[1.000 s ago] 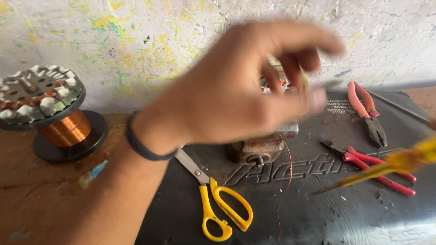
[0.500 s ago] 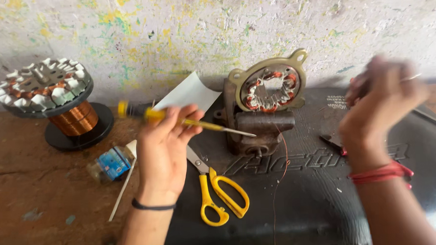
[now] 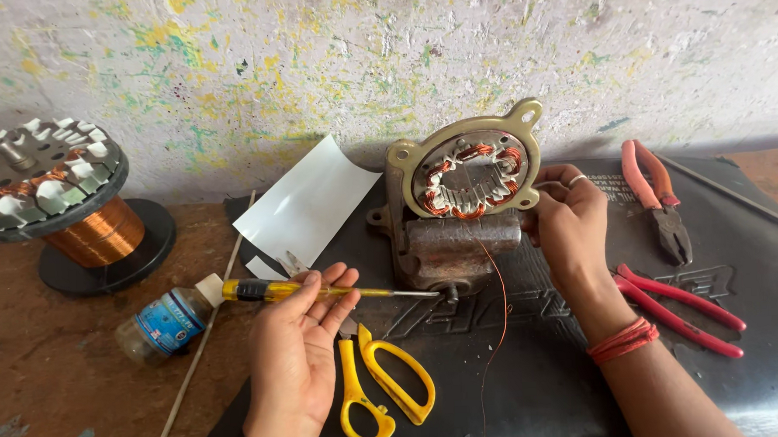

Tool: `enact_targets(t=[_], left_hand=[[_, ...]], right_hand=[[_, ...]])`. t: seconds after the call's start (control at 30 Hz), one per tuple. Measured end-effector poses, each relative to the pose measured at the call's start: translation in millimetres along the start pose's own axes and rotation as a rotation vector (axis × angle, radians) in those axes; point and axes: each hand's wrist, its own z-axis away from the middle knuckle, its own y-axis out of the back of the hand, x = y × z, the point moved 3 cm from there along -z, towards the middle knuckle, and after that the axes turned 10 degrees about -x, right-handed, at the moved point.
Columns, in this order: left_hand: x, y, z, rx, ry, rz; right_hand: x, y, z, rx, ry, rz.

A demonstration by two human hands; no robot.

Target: The person winds copper wire around the slots of a motor stator, using a yellow-handled screwdriver to push the wire into place. They rotate the stator to access different slots and continue winding until the slots are filled.

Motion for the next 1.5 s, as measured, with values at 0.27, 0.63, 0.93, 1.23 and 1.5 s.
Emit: enact_targets(t=[0.27,0.63,0.93,1.23,1.5], left_hand=[[-4,-5,0,-0.036,0.088,0.055],[-3,-25,11,0.145,-0.087,-0.313],[22,0,17,0.382,-0.254,-1.053],[45,-18,26,-0.242,-0.706,-1.98],[55,-44,-36,-0.769,-0.723,-2.113]], right_hand=[[13,-3,-4,-0.14,-0.103,0.104],[-3,-9,14,-0.427,-0.144,-0.003],[-1,-6,13,-0.439,-0.131,0.047],[2,-4,12,-0.435,-0.108,0.123],[5,-7,11,-0.439,-0.1,0.15]])
